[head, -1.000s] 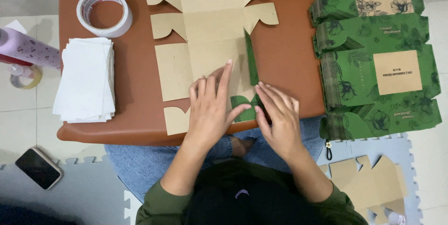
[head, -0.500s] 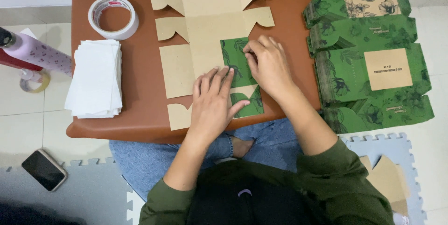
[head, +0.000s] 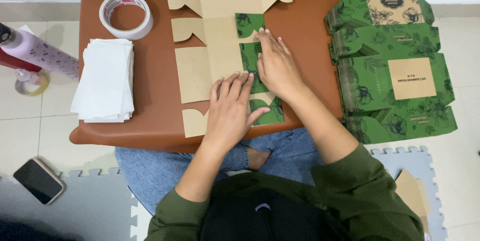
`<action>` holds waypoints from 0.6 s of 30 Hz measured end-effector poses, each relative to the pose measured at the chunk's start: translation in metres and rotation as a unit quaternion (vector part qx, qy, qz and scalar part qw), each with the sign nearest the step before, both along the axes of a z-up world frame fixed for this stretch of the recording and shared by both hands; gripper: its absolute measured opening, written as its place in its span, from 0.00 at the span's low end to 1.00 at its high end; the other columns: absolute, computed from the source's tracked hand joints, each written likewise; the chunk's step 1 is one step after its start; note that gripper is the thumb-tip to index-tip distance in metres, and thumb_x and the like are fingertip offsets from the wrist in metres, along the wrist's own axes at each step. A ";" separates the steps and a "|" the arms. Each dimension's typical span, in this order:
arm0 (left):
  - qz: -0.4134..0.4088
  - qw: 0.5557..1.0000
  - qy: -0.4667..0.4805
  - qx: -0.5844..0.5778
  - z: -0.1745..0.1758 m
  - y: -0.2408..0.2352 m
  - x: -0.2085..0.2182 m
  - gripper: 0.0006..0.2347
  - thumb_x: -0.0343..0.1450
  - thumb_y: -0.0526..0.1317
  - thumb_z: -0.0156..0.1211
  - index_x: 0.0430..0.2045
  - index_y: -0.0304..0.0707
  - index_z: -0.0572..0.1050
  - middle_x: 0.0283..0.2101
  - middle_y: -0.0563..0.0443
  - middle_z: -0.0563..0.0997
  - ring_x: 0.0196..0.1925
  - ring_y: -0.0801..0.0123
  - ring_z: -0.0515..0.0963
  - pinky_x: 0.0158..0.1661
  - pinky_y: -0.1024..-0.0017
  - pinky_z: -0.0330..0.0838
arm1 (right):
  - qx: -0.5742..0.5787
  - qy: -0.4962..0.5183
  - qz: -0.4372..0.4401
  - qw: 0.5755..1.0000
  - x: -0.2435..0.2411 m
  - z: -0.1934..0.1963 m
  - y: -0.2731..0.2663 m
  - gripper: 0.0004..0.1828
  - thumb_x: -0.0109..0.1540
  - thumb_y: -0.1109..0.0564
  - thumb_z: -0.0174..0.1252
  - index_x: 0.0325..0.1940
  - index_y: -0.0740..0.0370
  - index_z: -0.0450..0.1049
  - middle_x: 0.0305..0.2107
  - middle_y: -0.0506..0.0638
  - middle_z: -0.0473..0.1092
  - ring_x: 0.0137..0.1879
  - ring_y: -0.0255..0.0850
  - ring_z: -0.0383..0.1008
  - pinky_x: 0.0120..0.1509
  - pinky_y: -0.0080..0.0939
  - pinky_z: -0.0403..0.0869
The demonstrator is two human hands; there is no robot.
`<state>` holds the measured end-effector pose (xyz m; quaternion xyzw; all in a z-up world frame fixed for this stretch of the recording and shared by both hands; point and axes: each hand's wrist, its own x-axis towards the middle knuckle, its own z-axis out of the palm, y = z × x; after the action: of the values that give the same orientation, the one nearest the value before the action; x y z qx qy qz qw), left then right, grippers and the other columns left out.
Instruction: Folding cardboard into small boxes, inserting a paper liner, and closing the lid.
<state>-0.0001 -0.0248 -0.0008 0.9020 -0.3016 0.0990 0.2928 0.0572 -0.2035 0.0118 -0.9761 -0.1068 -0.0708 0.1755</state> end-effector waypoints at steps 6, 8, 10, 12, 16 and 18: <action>0.015 0.998 -0.063 0.015 0.009 0.000 -0.005 0.29 0.69 0.54 0.61 0.64 0.42 0.67 0.59 0.40 0.72 0.65 0.53 0.67 0.65 0.50 0.52 | 0.030 -0.201 -0.043 0.978 0.053 -0.009 -0.006 0.09 0.57 0.69 0.55 0.39 0.61 0.72 0.29 0.48 0.75 0.36 0.44 0.76 0.49 0.46 0.69; 0.002 0.998 -0.061 0.016 0.007 -0.001 -0.005 0.25 0.69 0.53 0.60 0.60 0.44 0.71 0.58 0.43 0.73 0.63 0.55 0.67 0.65 0.49 0.51 | 0.077 -0.195 -0.108 0.972 0.070 -0.031 -0.014 0.09 0.56 0.64 0.60 0.39 0.57 0.73 0.32 0.47 0.72 0.40 0.44 0.73 0.51 0.46 0.67; -0.010 0.998 -0.056 0.016 0.007 -0.001 -0.006 0.21 0.70 0.51 0.58 0.56 0.47 0.76 0.57 0.46 0.74 0.61 0.57 0.68 0.66 0.47 0.50 | 0.123 -0.183 -0.172 0.960 0.082 -0.043 -0.018 0.10 0.55 0.60 0.65 0.39 0.54 0.73 0.35 0.46 0.69 0.44 0.43 0.70 0.53 0.46 0.65; -0.035 0.999 -0.041 -0.003 0.009 0.000 -0.006 0.18 0.69 0.47 0.60 0.52 0.46 0.78 0.55 0.50 0.75 0.61 0.57 0.68 0.66 0.50 0.52 | 0.131 -0.112 -0.219 0.960 0.087 -0.043 -0.020 0.14 0.57 0.57 0.64 0.45 0.48 0.71 0.49 0.49 0.64 0.58 0.49 0.65 0.63 0.56 0.60; -0.048 0.997 -0.056 0.005 0.010 0.001 -0.010 0.17 0.70 0.45 0.58 0.53 0.46 0.77 0.56 0.51 0.76 0.61 0.59 0.70 0.64 0.52 0.54 | 0.252 -0.137 -0.163 0.944 0.091 -0.034 -0.014 0.15 0.57 0.67 0.61 0.46 0.56 0.71 0.43 0.47 0.71 0.49 0.40 0.75 0.55 0.42 0.74; -0.042 0.997 -0.062 0.009 0.010 0.001 -0.012 0.17 0.71 0.45 0.58 0.54 0.46 0.76 0.56 0.51 0.76 0.62 0.59 0.70 0.63 0.54 0.55 | 0.274 -0.181 -0.137 0.935 0.097 -0.032 -0.014 0.14 0.56 0.71 0.60 0.43 0.62 0.70 0.40 0.49 0.72 0.39 0.36 0.77 0.44 0.35 0.79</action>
<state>-0.0117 -0.0237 0.0090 0.8833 -0.3577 0.1396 0.2691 0.1546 -0.2176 -0.0198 -0.8661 0.0219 -0.2963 0.4021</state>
